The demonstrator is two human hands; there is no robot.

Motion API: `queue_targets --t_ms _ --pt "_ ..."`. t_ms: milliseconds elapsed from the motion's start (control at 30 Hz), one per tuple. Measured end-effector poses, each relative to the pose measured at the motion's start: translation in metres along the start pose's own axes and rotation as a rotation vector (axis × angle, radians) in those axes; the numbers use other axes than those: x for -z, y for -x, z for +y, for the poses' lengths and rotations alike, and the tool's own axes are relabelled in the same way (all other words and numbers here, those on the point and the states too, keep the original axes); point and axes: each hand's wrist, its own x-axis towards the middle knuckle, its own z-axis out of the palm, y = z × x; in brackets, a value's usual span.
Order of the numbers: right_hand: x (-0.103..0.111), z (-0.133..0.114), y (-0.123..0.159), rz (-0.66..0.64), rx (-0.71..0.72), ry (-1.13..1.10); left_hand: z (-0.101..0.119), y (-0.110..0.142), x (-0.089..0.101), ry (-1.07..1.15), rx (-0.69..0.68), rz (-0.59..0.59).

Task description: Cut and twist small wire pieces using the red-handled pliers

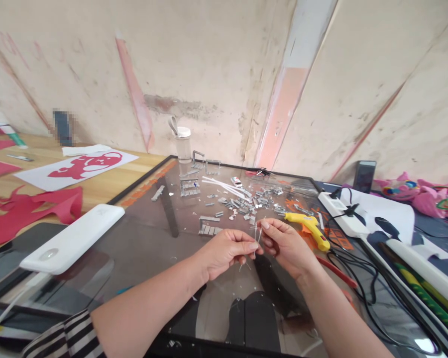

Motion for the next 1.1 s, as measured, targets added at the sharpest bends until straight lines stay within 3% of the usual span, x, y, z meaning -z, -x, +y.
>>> queue_targets --t_ms 200,500,767,1100 --pt "-0.001 0.002 0.0 -0.04 -0.018 0.096 -0.001 -0.001 -0.001 -0.013 -0.073 0.05" --pt "-0.004 0.009 -0.002 0.092 0.048 0.167 -0.003 -0.004 0.001 -0.072 -0.182 0.165" --pt "-0.007 0.009 -0.002 0.108 0.073 0.219 -0.002 -0.002 -0.002 -0.163 -0.226 0.187" --pt "0.013 -0.021 0.012 0.022 0.259 0.741 0.003 0.001 -0.003 -0.209 -0.159 0.175"
